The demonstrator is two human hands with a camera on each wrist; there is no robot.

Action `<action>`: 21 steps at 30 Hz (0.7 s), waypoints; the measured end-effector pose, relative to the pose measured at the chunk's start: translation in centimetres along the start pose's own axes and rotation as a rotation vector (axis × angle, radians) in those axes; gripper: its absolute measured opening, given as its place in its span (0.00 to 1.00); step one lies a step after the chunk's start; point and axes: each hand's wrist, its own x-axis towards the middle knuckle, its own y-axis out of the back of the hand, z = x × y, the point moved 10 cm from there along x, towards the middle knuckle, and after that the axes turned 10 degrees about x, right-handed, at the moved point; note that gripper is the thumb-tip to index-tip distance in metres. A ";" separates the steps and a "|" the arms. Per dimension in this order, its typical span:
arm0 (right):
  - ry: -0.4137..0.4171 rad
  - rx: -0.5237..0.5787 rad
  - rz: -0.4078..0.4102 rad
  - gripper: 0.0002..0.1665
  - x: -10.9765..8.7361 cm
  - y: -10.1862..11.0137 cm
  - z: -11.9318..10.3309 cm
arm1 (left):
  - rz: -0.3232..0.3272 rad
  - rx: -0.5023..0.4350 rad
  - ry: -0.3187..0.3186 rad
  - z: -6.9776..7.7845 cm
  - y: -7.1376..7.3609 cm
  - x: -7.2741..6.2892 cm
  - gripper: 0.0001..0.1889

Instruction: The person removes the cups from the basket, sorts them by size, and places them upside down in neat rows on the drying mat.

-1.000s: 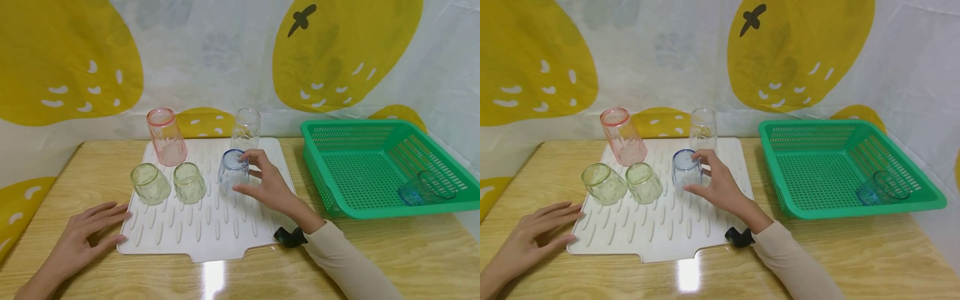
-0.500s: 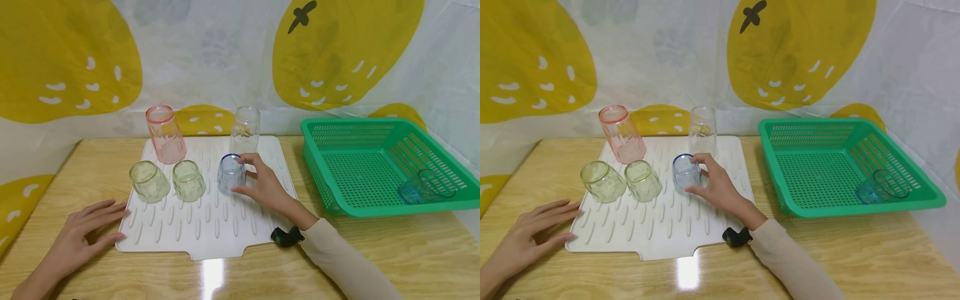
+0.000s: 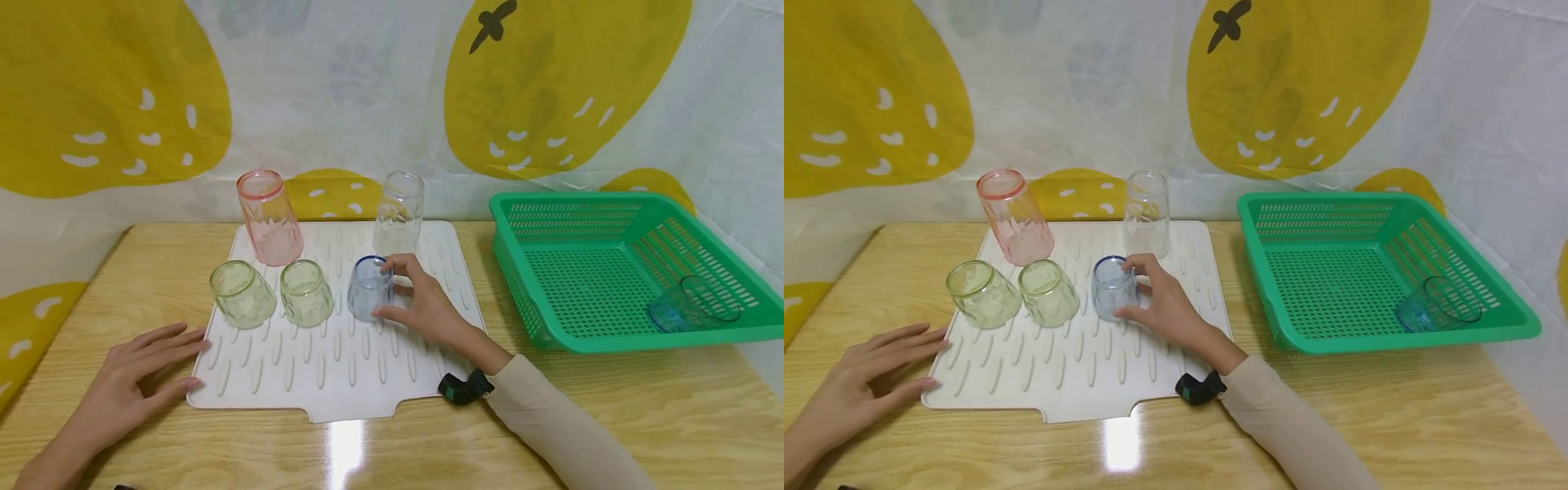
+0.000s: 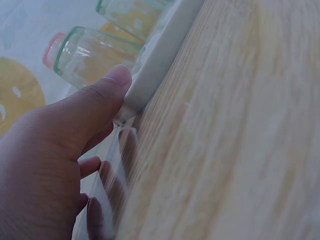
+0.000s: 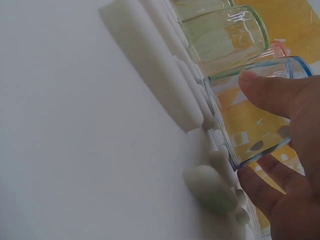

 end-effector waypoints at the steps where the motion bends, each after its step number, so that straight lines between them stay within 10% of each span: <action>1: -0.001 0.003 0.001 0.41 0.0 0.0 0.0 | 0.001 0.000 -0.002 0.0 0.0 0.0 0.33; 21: 0.026 -0.065 -0.016 0.40 -0.5 -0.7 -3.8 | 0.005 0.010 0.015 -0.1 0.0 -0.1 0.34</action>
